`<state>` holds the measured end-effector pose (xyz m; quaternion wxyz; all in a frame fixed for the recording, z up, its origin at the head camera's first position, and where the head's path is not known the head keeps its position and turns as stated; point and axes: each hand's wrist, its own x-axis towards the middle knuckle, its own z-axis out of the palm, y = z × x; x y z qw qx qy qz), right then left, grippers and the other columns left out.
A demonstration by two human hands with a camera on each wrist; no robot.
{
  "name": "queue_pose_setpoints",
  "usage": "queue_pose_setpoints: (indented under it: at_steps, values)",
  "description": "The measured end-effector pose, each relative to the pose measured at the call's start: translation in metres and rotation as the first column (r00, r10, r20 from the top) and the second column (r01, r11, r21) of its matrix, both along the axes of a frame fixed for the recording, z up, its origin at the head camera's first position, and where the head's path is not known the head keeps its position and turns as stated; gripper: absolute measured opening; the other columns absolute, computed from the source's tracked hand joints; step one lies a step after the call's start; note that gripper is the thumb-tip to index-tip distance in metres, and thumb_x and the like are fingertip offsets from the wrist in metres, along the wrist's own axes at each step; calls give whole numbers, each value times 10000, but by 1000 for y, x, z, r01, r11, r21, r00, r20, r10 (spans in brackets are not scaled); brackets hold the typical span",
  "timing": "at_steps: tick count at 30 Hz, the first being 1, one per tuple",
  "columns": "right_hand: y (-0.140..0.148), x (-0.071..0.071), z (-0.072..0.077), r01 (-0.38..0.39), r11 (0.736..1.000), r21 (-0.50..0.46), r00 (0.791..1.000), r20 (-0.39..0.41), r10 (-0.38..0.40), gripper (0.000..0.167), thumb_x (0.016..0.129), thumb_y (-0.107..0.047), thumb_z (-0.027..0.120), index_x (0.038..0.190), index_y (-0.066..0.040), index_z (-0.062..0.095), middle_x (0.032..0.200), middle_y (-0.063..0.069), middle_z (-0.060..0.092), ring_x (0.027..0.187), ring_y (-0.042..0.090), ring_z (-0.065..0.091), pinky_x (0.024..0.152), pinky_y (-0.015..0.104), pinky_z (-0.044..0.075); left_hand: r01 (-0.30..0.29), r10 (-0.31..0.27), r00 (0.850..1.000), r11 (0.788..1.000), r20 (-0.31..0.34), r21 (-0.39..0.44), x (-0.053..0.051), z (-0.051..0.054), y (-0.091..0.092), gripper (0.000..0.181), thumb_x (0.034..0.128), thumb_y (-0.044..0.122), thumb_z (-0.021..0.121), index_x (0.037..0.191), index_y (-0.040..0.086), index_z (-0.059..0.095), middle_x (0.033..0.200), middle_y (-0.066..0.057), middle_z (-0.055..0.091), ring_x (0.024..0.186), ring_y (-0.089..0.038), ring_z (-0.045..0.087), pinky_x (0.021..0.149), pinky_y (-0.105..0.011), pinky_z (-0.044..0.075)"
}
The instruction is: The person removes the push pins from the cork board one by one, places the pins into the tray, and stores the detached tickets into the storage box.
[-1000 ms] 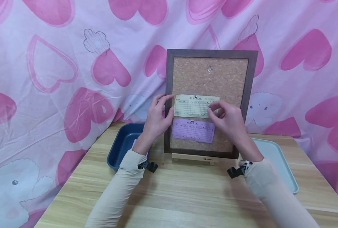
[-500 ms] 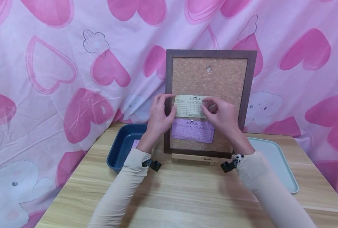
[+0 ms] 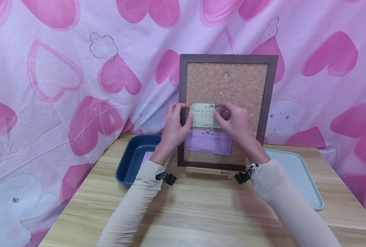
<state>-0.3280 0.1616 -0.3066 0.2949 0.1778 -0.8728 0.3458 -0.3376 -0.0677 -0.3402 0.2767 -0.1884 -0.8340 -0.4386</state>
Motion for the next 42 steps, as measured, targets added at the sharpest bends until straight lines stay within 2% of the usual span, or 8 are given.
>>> queue_pose_setpoints:
  at_steps: [6,14,27,35,42]
  values:
    - [-4,-2,1,-3,1000,-15,1000,-13,2,254,1006,-191,737,1242,-106,779,1002,96,821,755,204,760,652,223,554,-2,2,1000,1000,4,-3,0,-1,-1,297,1052,240,641,1314,102,618,1494,-165,497,1386,-336,519,1174,-536,468]
    - [-8,-2,2,0,1000,-19,1000,-11,0,271,1007,-196,736,1260,-108,776,1019,110,821,761,219,768,659,331,599,2,-2,1000,1000,-10,-10,-1,-1,-1,263,1050,228,644,1279,98,624,1468,-154,510,1387,-319,514,1185,-521,462]
    - [-8,-6,-1,-10,1000,-21,997,-83,8,227,985,-177,752,1197,-98,767,946,82,813,702,204,752,625,277,557,8,-8,1000,1000,23,-5,0,-1,1,259,1053,230,644,1283,115,620,1487,-140,488,1366,-319,509,1158,-529,483]
    - [-10,-6,1,16,999,-30,999,-32,-17,208,997,-192,735,1189,-115,760,947,75,801,725,202,745,630,257,532,14,-14,1000,1000,2,-14,-2,-3,0,241,1050,219,640,1262,105,624,1444,-140,519,1351,-312,514,1159,-522,477]
    - [-12,-8,3,47,997,-56,999,5,-47,198,1015,-258,747,1138,-103,761,928,84,789,756,216,724,682,331,548,19,-20,1000,1000,-4,-9,-3,-5,1,239,1044,215,641,1256,104,628,1440,-135,528,1361,-308,518,1177,-524,467]
